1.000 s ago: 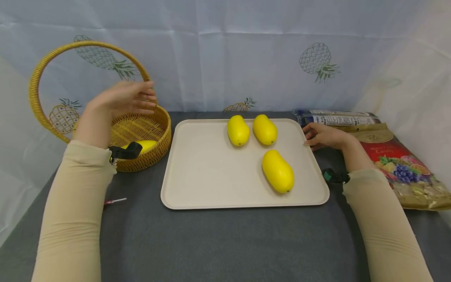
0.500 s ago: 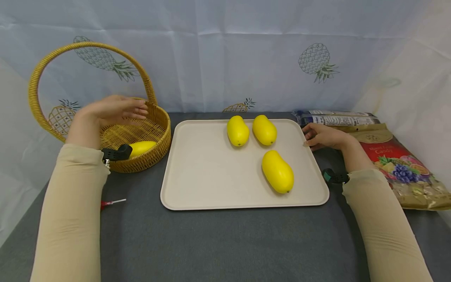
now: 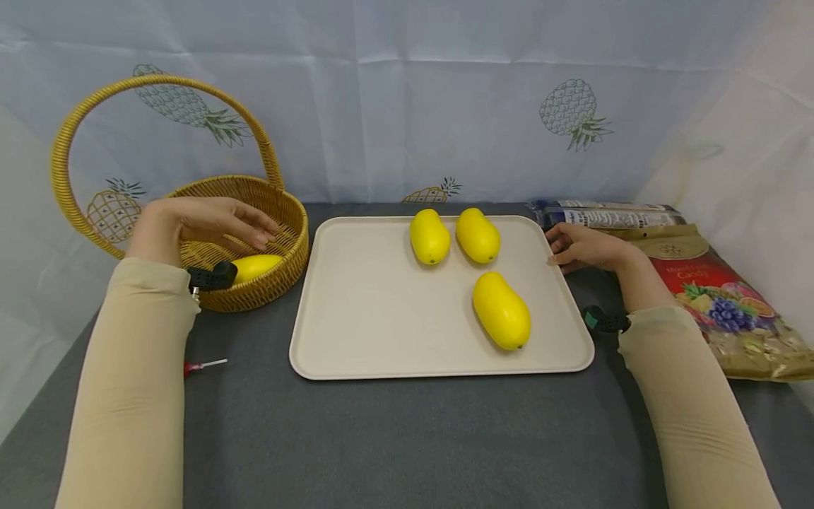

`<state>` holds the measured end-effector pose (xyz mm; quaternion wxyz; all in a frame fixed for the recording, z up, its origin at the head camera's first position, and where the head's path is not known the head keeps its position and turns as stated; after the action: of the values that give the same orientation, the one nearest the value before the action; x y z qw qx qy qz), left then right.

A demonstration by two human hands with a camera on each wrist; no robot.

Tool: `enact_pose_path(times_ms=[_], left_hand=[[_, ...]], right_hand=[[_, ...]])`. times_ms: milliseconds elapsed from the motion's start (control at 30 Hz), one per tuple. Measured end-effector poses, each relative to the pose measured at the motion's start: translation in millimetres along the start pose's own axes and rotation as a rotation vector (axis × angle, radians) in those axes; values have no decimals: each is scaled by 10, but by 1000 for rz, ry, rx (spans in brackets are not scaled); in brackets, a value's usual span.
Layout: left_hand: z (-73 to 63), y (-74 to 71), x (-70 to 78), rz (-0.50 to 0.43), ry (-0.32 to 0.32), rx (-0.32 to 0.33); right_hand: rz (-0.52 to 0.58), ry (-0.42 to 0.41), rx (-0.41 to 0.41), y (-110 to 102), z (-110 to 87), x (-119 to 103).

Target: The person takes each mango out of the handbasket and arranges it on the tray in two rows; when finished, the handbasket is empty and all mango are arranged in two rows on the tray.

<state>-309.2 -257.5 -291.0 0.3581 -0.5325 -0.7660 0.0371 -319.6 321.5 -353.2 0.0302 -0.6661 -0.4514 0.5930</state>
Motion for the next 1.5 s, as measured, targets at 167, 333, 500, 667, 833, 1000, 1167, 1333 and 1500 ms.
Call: enact_pose_path(times_ms=[167,333,500,667,833,1000,1167,1333,1500], left_hand=[[24,59,-20,40,-27,-81],[52,114,-59,82,-67,-171],[74,149,-96,118,-132,-223],[90,147,-162,113,-189,-199],[103,89,-250,44,-172,-107],[127,-6,-319,-17,-160,19],[144,-63,-369,-50,-182,95],[142,-87,-389,-93,-194,138],[161,-105,-399,-126,-171,160]], right_hand=[[-5,-3,0,1,-15,-3],[-6,3,4,7,-23,-1],[-4,5,5,4,-27,14],[4,1,3,3,-23,16],[10,0,-1,11,-14,16],[6,3,2,9,-8,1],[-3,8,8,2,-5,-20],[-5,4,5,-2,-6,-17],[-4,5,6,-4,-12,-7]])
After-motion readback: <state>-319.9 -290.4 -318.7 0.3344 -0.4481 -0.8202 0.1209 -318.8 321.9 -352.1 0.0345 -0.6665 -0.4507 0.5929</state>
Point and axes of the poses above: each hand's wrist, its own z-axis towards the middle knuckle, its own y-axis out of the palm, x = y × z, the point moved 6 cm from there along z, towards the middle knuckle, and after that the axes turned 12 degrees about -y, right-handed, at the moved point
